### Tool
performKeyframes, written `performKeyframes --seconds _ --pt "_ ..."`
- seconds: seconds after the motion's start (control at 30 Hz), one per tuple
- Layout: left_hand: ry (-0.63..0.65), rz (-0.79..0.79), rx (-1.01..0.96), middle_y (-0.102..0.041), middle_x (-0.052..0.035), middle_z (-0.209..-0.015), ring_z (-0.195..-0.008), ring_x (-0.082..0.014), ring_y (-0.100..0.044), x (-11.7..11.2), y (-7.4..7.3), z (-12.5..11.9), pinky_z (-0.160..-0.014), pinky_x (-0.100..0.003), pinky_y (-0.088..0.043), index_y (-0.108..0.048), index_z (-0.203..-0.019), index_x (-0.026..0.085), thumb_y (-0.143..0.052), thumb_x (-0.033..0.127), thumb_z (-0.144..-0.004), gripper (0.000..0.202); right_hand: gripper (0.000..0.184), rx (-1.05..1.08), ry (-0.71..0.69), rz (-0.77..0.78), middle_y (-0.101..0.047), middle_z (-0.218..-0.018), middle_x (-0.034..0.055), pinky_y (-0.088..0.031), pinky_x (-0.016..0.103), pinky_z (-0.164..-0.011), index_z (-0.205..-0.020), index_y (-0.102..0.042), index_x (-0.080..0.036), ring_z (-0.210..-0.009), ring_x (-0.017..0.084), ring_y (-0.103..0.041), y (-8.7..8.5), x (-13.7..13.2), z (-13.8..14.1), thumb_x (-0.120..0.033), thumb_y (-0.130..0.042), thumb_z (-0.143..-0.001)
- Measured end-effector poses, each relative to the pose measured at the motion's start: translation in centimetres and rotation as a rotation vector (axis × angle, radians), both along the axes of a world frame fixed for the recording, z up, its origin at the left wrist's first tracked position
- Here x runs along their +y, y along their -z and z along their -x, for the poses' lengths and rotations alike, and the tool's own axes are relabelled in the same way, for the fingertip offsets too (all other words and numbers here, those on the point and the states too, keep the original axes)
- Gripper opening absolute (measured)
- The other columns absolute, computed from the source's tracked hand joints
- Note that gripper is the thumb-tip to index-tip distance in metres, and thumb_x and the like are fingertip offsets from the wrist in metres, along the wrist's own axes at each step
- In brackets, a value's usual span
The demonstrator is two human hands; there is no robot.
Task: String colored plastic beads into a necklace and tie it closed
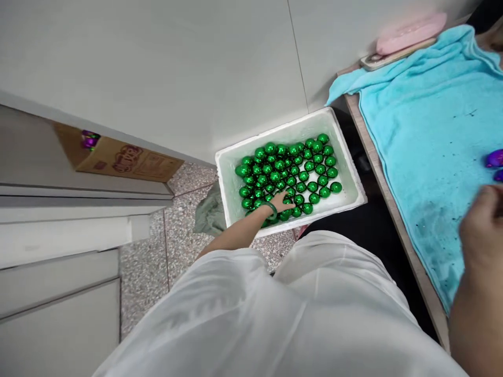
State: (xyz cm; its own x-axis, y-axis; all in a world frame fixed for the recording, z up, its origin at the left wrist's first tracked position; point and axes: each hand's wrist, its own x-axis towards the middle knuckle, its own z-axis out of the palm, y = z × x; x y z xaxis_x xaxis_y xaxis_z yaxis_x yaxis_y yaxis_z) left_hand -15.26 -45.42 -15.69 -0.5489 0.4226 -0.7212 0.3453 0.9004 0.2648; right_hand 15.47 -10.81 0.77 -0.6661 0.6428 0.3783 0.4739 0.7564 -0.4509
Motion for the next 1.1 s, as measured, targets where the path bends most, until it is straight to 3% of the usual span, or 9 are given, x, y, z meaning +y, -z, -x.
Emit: performKeyframes --seconds 0.03,0.07,0.13,0.23,0.3,0.43,0.57,0.87,1.1 --pt "0.007 -0.024 -0.036 -0.047 -0.0188 -0.136 -0.120 -0.0320 -0.052 0.5 1.2 -0.8 -0.094 -0.037 -0.045 -0.037 -0.138 0.017 -0.068 0.052 -0.071 0.082 0.034 -0.044 0.040 -0.068 -0.062 -0.086 0.0125 -0.035 0.044 -0.069 -0.111 -0.064 -0.024 -0.089 0.034 -0.057 -0.3 -1.5 3.0 -0.032 -0.039 -0.090" --pt "0.014 -0.048 -0.067 -0.042 -0.0196 -0.140 -0.122 -0.0332 -0.049 1.2 2.2 -1.5 -0.095 -0.038 -0.044 -0.032 -0.142 0.018 -0.068 0.053 -0.070 0.087 0.030 -0.078 -0.015 -0.064 -0.064 -0.084 0.0122 -0.039 0.040 -0.068 -0.099 -0.067 -0.019 -0.084 0.030 -0.059 -0.2 -2.9 6.2 -0.031 -0.041 -0.089" --pt "0.026 -0.089 -0.111 -0.035 -0.0210 -0.144 -0.126 -0.0351 -0.046 2.8 3.8 -2.4 -0.097 -0.039 -0.042 -0.023 -0.146 0.019 -0.069 0.053 -0.070 0.095 0.028 -0.316 -0.272 0.080 -0.066 -0.097 0.0113 -0.043 0.034 -0.071 -0.103 -0.063 -0.017 -0.087 0.025 -0.061 1.8 -5.5 12.2 -0.029 -0.041 -0.090" --pt "0.017 -0.126 -0.150 -0.031 -0.0220 -0.144 -0.126 -0.0360 -0.045 5.0 5.5 -2.7 -0.100 -0.040 -0.039 -0.020 -0.147 0.019 -0.066 0.053 -0.073 0.094 0.030 -0.757 -0.492 0.201 -0.064 -0.107 0.0146 -0.043 0.033 -0.074 -0.112 -0.060 -0.016 -0.091 0.026 -0.061 7.3 -8.4 18.8 -0.028 -0.042 -0.091" --pt "0.010 -0.132 -0.188 -0.032 -0.0205 -0.143 -0.125 -0.0360 -0.046 6.1 6.4 -2.5 -0.102 -0.041 -0.037 -0.025 -0.145 0.021 -0.067 0.053 -0.072 0.090 0.031 -0.962 -0.533 0.261 -0.063 -0.111 0.0173 -0.042 0.036 -0.078 -0.114 -0.059 -0.014 -0.097 0.028 -0.060 11.3 -9.4 21.0 -0.024 -0.044 -0.089" --pt "0.015 -0.112 -0.354 -0.046 -0.0139 -0.138 -0.123 -0.0344 -0.049 7.6 8.1 -1.8 -0.102 -0.039 -0.037 -0.040 -0.136 0.025 -0.079 0.045 -0.059 0.089 0.037 -1.121 -0.580 0.338 -0.059 -0.120 0.0203 -0.041 0.044 -0.086 -0.119 -0.058 -0.014 -0.111 0.035 -0.053 17.1 -9.9 21.7 -0.023 -0.055 -0.083" --pt "-0.050 -0.094 -0.493 -0.056 -0.0096 -0.132 -0.122 -0.0328 -0.049 9.0 9.3 -1.5 -0.102 -0.037 -0.038 -0.048 -0.130 0.024 -0.081 0.041 -0.055 0.084 0.054 -1.202 -0.662 0.427 -0.049 -0.133 0.0179 -0.043 0.043 -0.087 -0.131 -0.050 -0.020 -0.115 0.035 -0.051 19.8 -9.8 21.5 -0.030 -0.062 -0.080" --pt "-0.360 0.022 -0.806 -0.061 -0.0125 -0.123 -0.097 -0.0300 -0.063 11.4 9.5 0.5 -0.072 -0.038 -0.054 -0.057 -0.120 0.022 -0.080 0.043 -0.056 0.071 0.086 -1.269 -0.614 0.607 -0.029 -0.148 0.0154 -0.042 0.049 -0.093 -0.142 -0.037 -0.028 -0.123 0.040 -0.045 22.3 -9.2 22.5 -0.042 -0.075 -0.066" --pt "-0.583 0.130 -1.092 -0.071 -0.0097 -0.080 -0.079 -0.0268 -0.068 10.1 9.3 -0.1 -0.070 -0.040 -0.055 -0.065 -0.096 0.018 -0.075 0.050 -0.064 0.046 0.077 -1.248 -0.479 0.799 -0.044 -0.144 0.0142 -0.032 0.050 -0.103 -0.139 -0.044 -0.022 -0.127 0.036 -0.043 23.0 -8.4 23.0 -0.057 -0.064 -0.073"
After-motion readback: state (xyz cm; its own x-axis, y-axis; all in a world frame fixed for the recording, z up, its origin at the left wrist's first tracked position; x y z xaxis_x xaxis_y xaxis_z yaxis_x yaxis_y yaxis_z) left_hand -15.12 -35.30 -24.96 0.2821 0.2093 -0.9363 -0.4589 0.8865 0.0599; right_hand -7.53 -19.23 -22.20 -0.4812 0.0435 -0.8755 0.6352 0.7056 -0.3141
